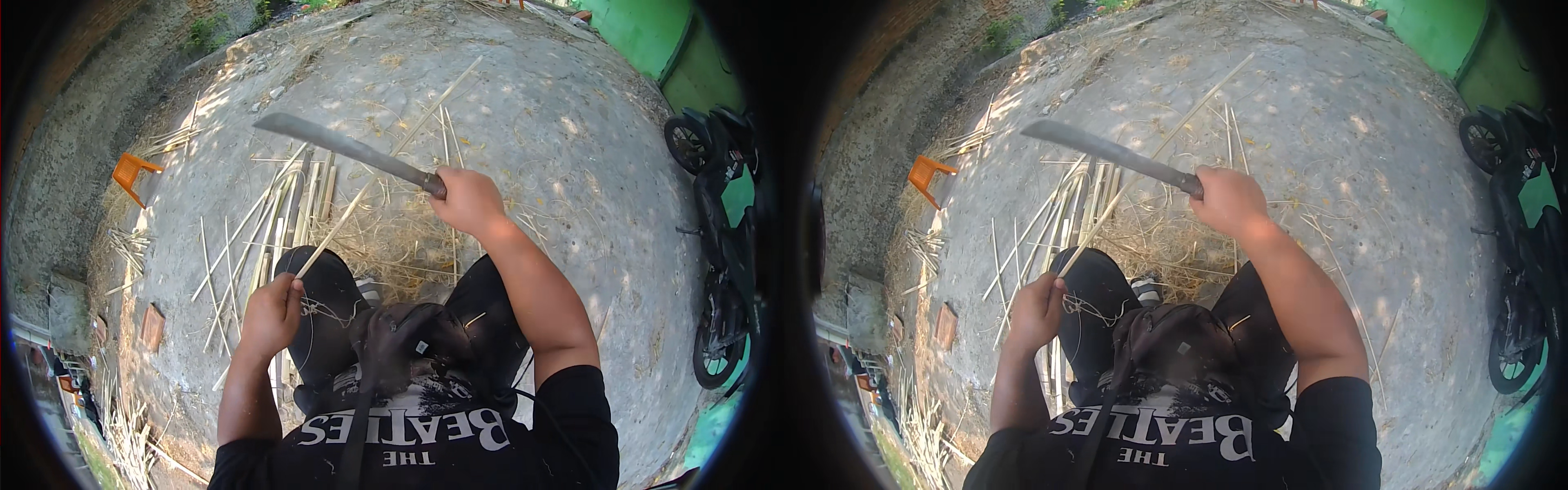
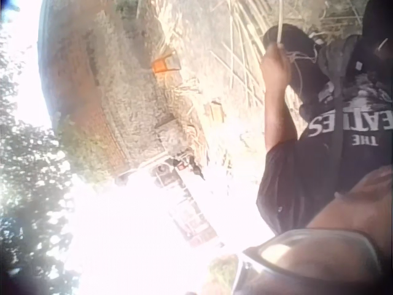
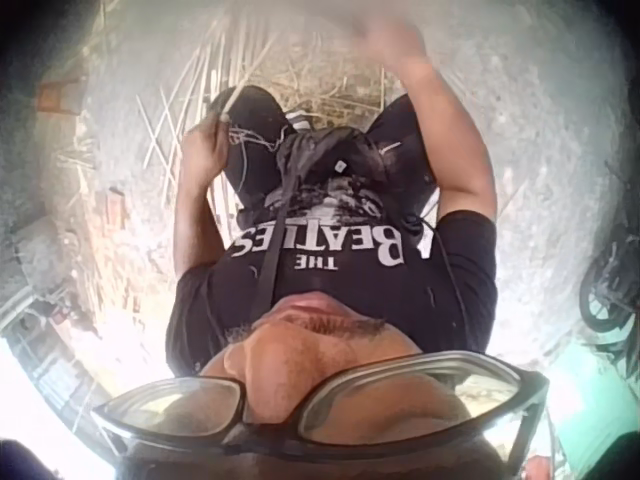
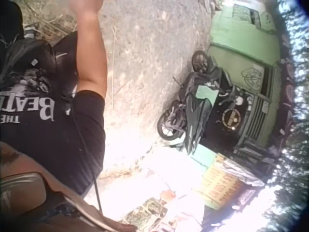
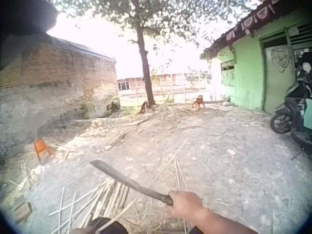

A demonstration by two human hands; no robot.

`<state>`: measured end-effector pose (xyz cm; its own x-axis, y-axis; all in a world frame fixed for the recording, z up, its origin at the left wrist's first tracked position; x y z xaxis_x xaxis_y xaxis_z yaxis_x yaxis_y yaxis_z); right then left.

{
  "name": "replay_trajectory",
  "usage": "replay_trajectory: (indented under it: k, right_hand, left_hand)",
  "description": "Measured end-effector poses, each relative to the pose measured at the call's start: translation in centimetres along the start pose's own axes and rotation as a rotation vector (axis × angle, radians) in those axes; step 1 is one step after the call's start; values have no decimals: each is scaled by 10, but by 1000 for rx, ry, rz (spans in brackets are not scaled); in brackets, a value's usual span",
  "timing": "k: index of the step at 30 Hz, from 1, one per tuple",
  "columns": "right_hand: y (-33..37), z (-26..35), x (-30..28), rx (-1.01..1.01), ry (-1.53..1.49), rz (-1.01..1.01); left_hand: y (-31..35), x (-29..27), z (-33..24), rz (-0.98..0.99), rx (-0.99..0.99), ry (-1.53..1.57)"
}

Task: The person shaves bamboo strips using a machete while holding them by hand.

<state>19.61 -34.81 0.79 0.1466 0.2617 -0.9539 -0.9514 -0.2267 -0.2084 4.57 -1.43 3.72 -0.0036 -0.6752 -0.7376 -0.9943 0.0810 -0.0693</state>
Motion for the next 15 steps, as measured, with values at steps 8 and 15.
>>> replay_trajectory:
  k: [8,15]
  right_hand:
    - [-8,-72,-21,405,47,-55]
    - [58,-192,7,656,-48,-162]
  left_hand:
    - [21,-67,59,-130,-22,162]
    - [51,-193,204,-1108,-47,639]
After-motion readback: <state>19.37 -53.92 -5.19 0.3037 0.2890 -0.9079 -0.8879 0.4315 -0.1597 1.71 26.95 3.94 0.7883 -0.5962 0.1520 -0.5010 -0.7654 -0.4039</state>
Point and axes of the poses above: each hand's wrist, its own y-axis away from the middle knuckle, its own x-axis out of the palm, z = x × y, the point moved 2 cm from there along -y, towards the middle knuckle, and after that the axes turned 11 degrees about y, right-handed, at the moved point
